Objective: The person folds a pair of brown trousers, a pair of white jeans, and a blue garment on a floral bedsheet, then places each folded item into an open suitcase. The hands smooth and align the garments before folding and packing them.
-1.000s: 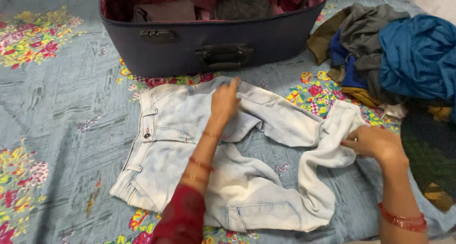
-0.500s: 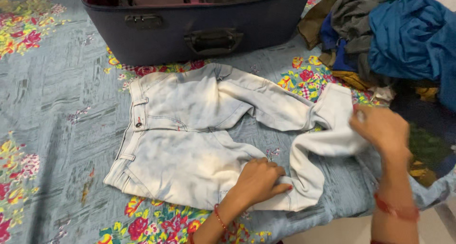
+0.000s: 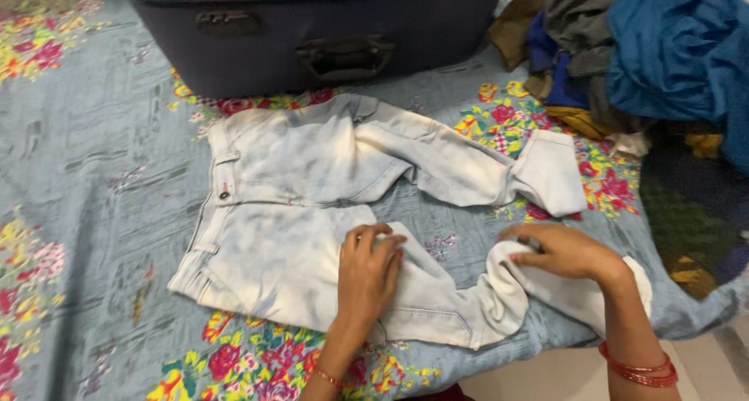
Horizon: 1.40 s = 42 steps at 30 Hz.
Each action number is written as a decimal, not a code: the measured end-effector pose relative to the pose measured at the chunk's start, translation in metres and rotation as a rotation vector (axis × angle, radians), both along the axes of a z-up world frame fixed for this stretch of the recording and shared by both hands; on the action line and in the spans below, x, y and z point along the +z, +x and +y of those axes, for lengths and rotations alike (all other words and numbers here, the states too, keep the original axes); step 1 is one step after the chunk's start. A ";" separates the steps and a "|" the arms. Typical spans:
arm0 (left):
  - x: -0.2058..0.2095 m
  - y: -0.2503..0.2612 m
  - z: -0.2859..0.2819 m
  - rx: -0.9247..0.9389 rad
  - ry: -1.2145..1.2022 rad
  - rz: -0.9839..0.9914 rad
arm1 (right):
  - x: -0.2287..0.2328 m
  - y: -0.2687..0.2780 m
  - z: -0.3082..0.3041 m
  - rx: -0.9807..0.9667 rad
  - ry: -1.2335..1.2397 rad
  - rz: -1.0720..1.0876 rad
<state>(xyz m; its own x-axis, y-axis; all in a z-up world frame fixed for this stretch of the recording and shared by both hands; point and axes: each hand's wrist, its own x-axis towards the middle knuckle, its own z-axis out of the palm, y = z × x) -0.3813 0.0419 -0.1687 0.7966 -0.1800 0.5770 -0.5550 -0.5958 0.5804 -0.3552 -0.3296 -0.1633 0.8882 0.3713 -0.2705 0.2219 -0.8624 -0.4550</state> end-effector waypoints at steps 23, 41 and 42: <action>-0.025 -0.085 0.102 0.752 -0.177 0.535 | 0.032 0.171 0.318 0.351 0.076 -0.426; -0.074 -0.037 0.145 0.623 -1.671 0.347 | -0.006 0.294 0.409 -0.041 0.068 -0.112; -0.074 -0.035 0.147 0.567 -1.656 0.359 | 0.003 0.292 0.407 -0.041 0.058 -0.052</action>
